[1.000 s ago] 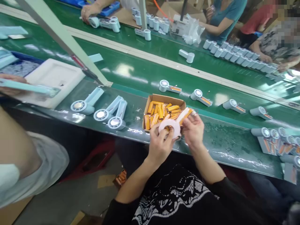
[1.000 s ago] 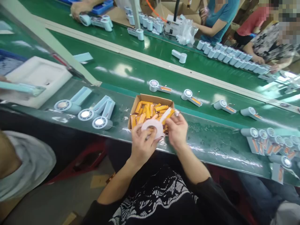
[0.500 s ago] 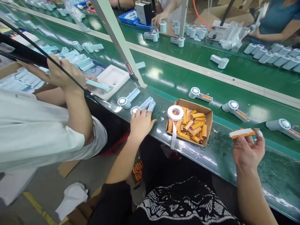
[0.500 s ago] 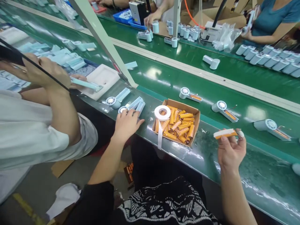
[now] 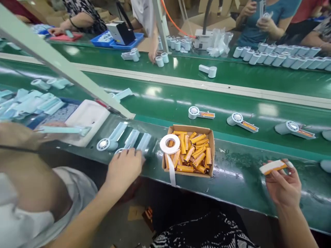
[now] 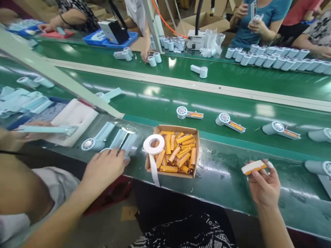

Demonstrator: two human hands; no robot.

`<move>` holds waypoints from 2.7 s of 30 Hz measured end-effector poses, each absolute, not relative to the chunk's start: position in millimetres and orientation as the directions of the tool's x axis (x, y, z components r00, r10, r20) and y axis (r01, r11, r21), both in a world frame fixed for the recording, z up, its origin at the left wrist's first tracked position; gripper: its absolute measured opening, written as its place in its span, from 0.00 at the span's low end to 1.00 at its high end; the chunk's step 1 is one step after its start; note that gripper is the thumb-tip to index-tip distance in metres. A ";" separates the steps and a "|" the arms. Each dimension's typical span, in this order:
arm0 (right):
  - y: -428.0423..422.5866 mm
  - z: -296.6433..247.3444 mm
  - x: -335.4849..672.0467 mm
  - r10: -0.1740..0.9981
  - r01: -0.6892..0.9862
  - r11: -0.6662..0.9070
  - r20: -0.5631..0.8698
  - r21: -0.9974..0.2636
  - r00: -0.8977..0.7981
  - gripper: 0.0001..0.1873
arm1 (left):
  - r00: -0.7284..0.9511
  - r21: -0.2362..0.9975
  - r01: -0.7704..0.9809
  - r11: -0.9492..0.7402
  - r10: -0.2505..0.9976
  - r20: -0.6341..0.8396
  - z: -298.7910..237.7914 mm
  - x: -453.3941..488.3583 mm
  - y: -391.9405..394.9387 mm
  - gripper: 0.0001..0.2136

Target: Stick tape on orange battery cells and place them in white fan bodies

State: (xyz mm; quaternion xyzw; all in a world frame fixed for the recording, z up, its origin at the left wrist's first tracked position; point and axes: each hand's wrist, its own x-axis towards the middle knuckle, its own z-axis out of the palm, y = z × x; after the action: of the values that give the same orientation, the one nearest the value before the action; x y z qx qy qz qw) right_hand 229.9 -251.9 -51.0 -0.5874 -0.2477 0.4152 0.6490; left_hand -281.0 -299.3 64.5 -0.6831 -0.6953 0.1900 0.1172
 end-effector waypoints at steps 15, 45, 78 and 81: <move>-16.3 25.4 40.5 0.874 0.016 0.378 0.352 -0.926 -0.334 0.29 | 0.118 -0.193 0.964 -0.183 0.944 -0.307 27.8 -253.7 -12.3 0.16; 11.7 22.9 -85.3 0.599 0.617 0.786 -0.203 -0.034 -0.775 0.18 | 0.417 0.283 0.858 -0.429 0.903 0.104 68.3 -248.7 -122.1 0.24; -102.9 35.7 44.2 0.694 0.599 0.603 -0.023 -0.526 -0.719 0.15 | 0.285 0.111 0.908 -0.403 0.792 0.541 27.0 -195.6 -329.9 0.10; -129.0 41.5 58.6 0.794 0.247 0.300 0.097 -0.922 -0.600 0.28 | 0.313 0.053 0.917 -0.395 0.796 0.519 26.3 -192.6 -330.0 0.12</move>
State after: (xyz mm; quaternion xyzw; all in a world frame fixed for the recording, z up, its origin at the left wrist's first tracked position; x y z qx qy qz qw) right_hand 58.6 -129.0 41.5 -0.3452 -0.7542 0.4807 0.2845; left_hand -192.6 -330.0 26.3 -0.8001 -0.5353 -0.2391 0.1270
